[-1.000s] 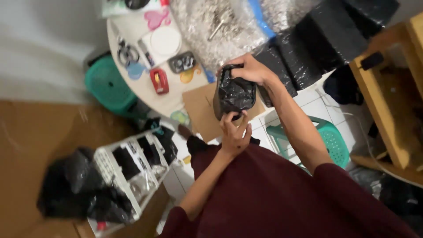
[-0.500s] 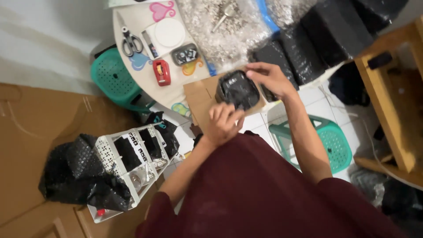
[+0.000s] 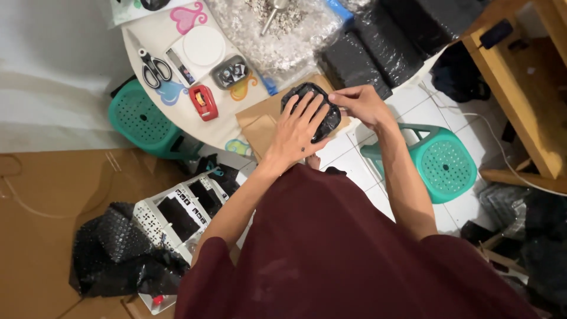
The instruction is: Wrapping a small black object in black bubble wrap and securing it with clear tape on a table.
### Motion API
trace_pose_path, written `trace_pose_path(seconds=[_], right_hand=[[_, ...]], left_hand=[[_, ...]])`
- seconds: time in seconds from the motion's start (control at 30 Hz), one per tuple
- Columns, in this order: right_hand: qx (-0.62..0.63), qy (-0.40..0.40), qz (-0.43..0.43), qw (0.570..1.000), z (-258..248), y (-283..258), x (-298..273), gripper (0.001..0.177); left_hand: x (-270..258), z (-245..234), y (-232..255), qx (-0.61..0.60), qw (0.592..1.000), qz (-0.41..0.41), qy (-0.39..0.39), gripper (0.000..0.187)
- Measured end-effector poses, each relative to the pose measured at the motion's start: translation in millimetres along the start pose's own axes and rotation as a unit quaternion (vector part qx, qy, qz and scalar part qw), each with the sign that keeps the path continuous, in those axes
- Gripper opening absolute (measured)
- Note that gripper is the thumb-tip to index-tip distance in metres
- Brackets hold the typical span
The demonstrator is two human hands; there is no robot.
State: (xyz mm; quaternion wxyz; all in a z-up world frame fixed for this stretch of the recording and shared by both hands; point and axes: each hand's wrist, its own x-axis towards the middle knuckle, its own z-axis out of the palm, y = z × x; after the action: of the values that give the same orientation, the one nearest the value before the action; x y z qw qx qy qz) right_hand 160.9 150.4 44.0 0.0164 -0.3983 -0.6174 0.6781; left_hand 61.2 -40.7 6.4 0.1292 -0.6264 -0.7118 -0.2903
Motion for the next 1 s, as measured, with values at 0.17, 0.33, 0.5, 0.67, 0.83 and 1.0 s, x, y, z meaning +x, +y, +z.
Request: trace_pose_path(seconds=[0.17,0.33,0.5,0.67,0.83,1.0], right_hand=[[-0.086,0.006,0.009,0.996,-2,-13,-7,0.039],[-0.171,-0.021,0.055,0.983,-7,-3,14,0.038],[-0.233,0.009,0.048,0.971,-7,3,35,0.024],[-0.368,0.032,-0.056,0.928,-7,10,36,0.024],[-0.373,0.029,-0.092,0.923,0,-2,17,0.022],[-0.023,0.010,0.066,0.998,-7,7,-9,0.036]], left_hand=[[3,3,-3,0.012,1.000,0.012,-0.010,0.071],[2,5,-3,0.027,1.000,0.014,-0.008,0.069],[4,7,-2,0.041,0.999,0.013,-0.012,0.066],[5,8,-4,0.047,0.999,0.007,-0.018,0.065],[7,1,-6,0.048,0.997,-0.001,-0.055,0.079],[10,-8,-6,0.042,0.996,0.000,-0.074,0.086]])
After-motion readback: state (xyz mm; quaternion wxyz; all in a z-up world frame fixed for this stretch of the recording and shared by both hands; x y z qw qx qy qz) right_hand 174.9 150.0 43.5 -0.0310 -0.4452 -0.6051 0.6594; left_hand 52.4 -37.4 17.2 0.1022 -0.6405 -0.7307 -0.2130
